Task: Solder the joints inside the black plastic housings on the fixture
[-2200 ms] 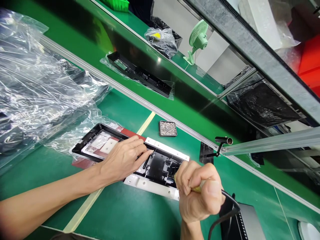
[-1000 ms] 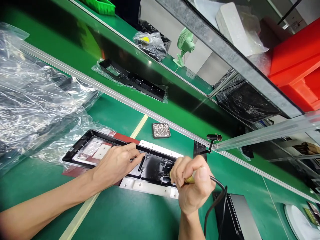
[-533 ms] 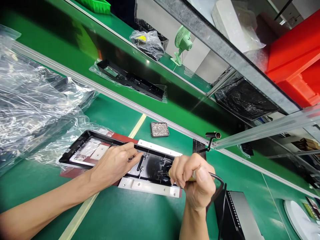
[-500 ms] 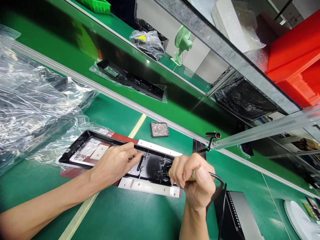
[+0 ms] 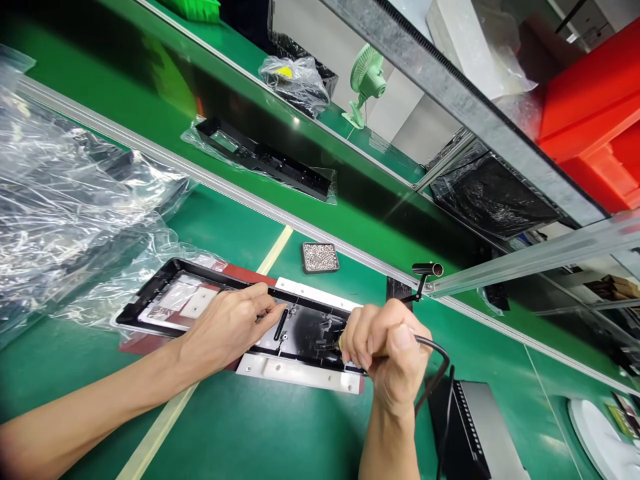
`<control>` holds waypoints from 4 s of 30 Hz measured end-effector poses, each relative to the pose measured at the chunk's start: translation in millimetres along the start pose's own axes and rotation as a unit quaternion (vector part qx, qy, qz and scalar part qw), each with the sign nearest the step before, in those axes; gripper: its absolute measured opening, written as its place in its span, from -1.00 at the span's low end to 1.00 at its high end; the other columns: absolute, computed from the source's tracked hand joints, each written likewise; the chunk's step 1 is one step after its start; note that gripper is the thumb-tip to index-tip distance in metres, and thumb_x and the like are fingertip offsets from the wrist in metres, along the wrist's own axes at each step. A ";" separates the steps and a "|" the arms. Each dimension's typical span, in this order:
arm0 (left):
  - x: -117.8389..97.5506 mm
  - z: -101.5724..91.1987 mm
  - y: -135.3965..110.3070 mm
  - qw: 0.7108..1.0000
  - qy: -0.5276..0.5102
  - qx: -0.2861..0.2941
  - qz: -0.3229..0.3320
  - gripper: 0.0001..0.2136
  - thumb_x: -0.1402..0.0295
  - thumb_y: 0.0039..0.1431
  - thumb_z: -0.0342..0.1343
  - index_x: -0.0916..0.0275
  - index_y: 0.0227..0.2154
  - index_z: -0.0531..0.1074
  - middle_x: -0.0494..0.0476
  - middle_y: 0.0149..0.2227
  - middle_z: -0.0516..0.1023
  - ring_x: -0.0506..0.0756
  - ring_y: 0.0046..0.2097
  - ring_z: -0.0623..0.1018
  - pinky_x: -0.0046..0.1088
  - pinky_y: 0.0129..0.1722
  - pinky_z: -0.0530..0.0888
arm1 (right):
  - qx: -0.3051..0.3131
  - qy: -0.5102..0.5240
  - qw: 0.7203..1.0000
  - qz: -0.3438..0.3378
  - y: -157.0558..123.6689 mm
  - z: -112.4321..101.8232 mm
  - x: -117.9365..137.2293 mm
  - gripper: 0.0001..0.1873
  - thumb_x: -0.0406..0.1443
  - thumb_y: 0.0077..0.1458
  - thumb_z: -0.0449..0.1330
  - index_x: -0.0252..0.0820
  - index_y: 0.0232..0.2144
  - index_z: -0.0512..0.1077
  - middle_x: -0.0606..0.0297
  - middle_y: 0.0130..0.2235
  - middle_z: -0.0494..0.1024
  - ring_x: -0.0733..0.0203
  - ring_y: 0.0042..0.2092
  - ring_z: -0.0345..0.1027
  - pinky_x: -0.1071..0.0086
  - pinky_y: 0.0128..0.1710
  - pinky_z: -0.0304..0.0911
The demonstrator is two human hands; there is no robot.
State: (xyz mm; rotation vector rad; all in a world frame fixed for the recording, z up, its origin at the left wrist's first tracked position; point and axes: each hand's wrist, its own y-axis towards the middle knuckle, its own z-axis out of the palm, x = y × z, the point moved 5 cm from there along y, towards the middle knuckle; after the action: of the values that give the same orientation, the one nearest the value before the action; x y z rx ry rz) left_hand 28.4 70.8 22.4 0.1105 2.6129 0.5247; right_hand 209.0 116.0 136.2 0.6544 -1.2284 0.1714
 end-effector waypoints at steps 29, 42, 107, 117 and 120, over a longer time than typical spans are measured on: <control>1.0 0.3 -0.3 1.000 0.027 0.002 -0.001 -0.62 0.31 0.35 0.00 0.25 -0.61 0.39 0.04 -0.51 0.41 -0.01 -0.59 0.37 -0.37 -0.56 0.09 | 0.053 0.007 0.999 -0.002 0.7 -1.0 3.5 -0.73 -0.27 0.18 0.07 -0.13 -0.57 0.25 0.43 -0.68 0.21 0.30 -0.63 0.12 0.40 -0.66 0.21; 1.0 1.2 1.8 1.000 0.022 0.010 -0.007 -0.63 0.29 0.35 0.01 0.24 -0.61 0.37 0.04 -0.51 0.40 0.00 -0.59 0.35 -0.37 -0.53 0.06 | 0.083 0.001 0.996 -0.030 6.8 -0.1 10.8 -0.72 -0.25 0.15 0.02 -0.12 -0.60 0.18 0.46 -0.72 0.14 0.35 -0.70 0.05 0.43 -0.71 0.12; 6.7 -2.7 0.3 0.998 -0.042 0.035 -0.020 -0.58 0.19 0.39 -0.05 0.23 -0.60 0.26 -0.04 -0.56 0.23 -0.05 -0.56 0.24 -0.40 -0.47 0.17 | -0.151 -0.024 0.988 -0.026 30.7 -6.8 -16.4 -0.57 -0.12 0.29 0.14 -0.11 -0.58 0.18 0.52 -0.69 0.18 0.39 -0.68 0.02 0.43 -0.72 0.04; 5.4 -3.8 1.6 0.997 -0.053 0.048 -0.013 -0.61 0.23 0.40 -0.05 0.23 -0.58 0.29 -0.03 -0.55 0.24 -0.04 -0.53 0.24 -0.39 -0.44 0.19 | -0.132 -0.035 0.990 -0.038 32.0 -7.2 -20.6 -0.54 -0.11 0.29 0.15 -0.10 -0.58 0.11 0.50 -0.65 0.15 0.41 -0.64 0.00 0.43 -0.70 0.01; 4.0 -4.6 2.0 0.998 -0.050 0.045 -0.014 -0.61 0.23 0.40 -0.04 0.23 -0.58 0.30 -0.04 -0.55 0.24 -0.05 -0.54 0.26 -0.40 -0.44 0.19 | -0.136 -0.035 0.989 -0.036 31.0 -7.3 -23.0 -0.54 -0.09 0.27 0.16 -0.10 -0.57 0.10 0.50 -0.64 0.14 0.40 -0.63 -0.03 0.44 -0.71 0.01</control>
State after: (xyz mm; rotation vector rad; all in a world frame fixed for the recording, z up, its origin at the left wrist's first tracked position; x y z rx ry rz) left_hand 22.7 71.8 25.2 0.1254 2.5359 0.3815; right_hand 192.7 150.0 125.5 0.4691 -1.2664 -0.0807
